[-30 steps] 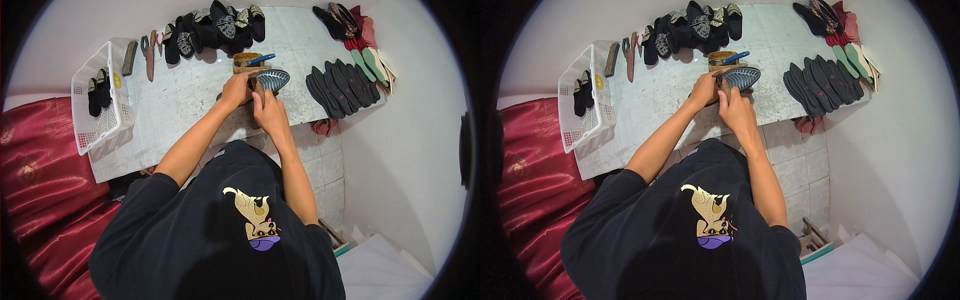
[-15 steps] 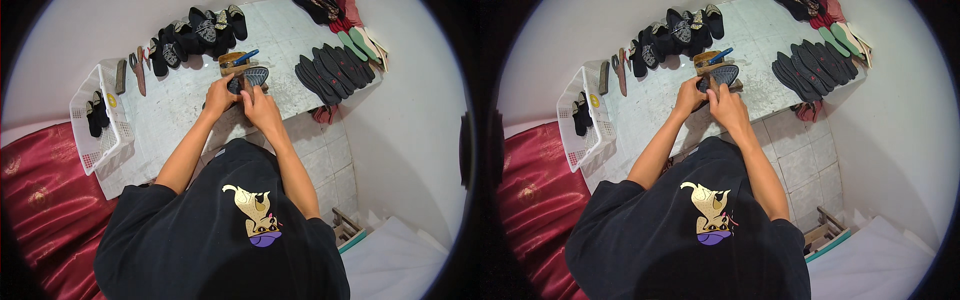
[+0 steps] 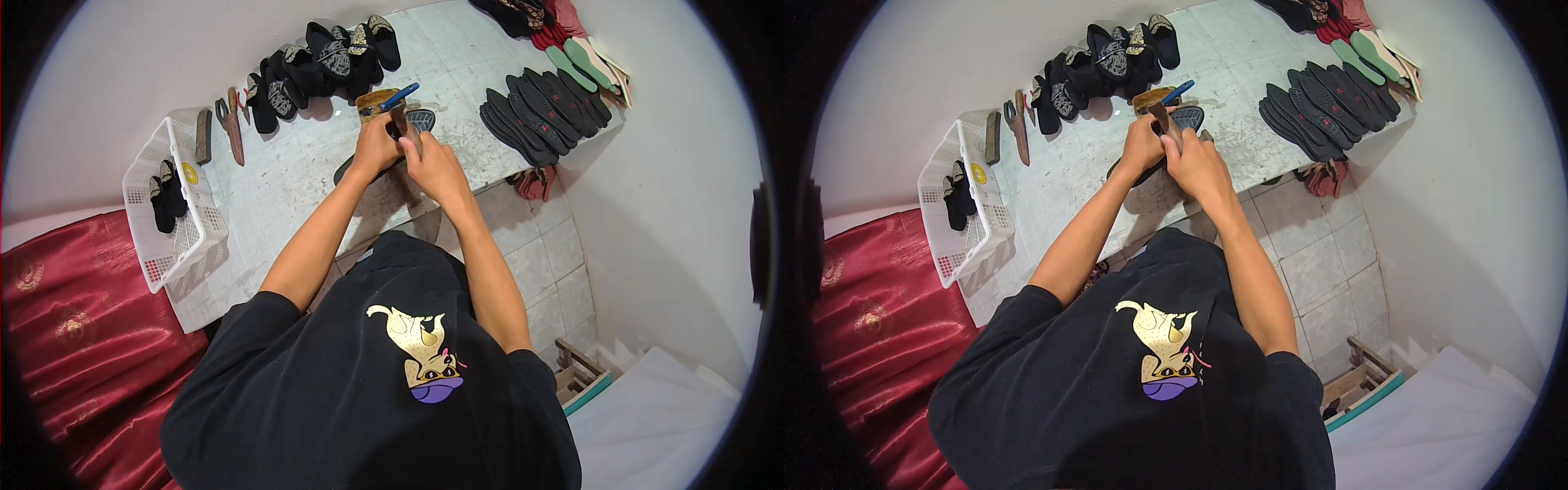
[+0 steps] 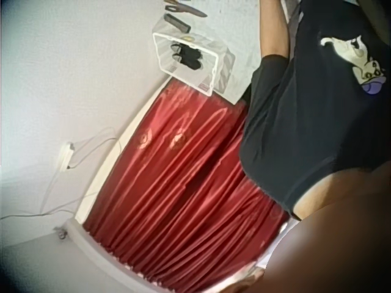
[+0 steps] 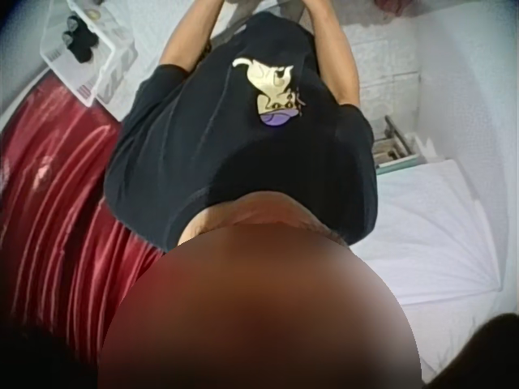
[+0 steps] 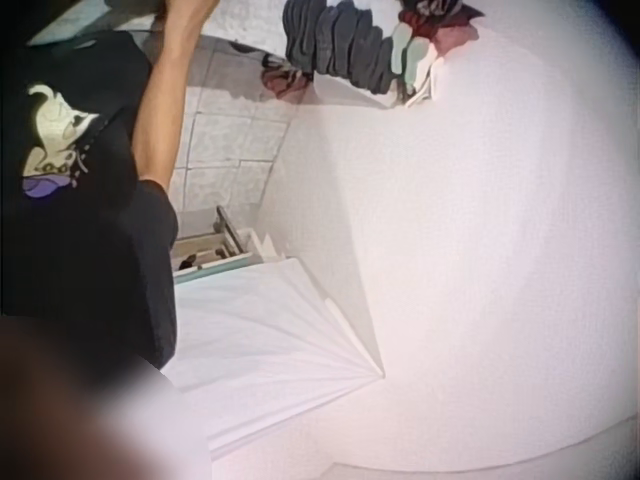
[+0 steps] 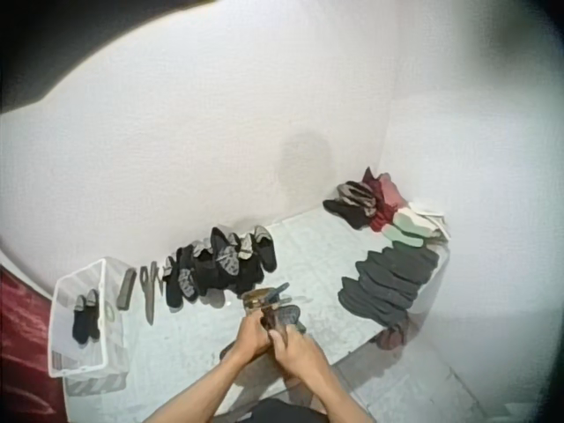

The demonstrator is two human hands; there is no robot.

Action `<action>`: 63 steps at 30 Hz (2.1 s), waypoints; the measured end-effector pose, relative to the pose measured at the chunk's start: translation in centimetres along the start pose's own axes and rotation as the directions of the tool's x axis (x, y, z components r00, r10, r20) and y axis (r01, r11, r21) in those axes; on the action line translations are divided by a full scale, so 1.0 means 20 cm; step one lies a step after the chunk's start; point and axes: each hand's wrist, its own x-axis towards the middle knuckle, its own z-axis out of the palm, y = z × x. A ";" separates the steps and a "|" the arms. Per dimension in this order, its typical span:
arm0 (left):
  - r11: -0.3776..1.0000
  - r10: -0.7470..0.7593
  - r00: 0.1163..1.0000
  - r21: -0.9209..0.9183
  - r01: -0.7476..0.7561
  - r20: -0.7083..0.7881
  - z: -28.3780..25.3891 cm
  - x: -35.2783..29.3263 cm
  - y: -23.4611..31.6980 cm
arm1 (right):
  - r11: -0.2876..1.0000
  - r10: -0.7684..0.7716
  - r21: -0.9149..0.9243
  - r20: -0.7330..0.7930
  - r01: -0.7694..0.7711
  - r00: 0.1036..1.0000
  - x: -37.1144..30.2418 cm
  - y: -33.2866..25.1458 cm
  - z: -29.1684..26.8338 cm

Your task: Using a shoe hammer to hammer the edges of a shoe sole and upper assembly on a workbench.

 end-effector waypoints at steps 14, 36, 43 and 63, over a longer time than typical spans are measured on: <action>0.982 0.107 0.992 0.164 -0.094 -0.070 0.07 -0.03 -0.06 | 1.000 -0.012 -0.016 -0.054 0.011 0.998 0.03 0.09 0.02; 0.776 0.338 0.941 0.576 -0.259 -0.032 0.15 -0.05 -0.02 | 0.985 0.017 0.169 -0.190 0.015 0.982 0.00 0.17 -0.02; 0.826 0.268 0.963 0.513 -0.235 0.010 0.06 -0.05 0.02 | 0.995 0.009 0.099 -0.179 0.009 0.984 -0.07 0.14 0.03; 0.924 0.082 0.996 0.371 -0.091 0.040 0.00 -0.12 -0.02 | 0.979 -0.014 0.204 -0.033 0.020 0.999 -0.03 0.13 0.01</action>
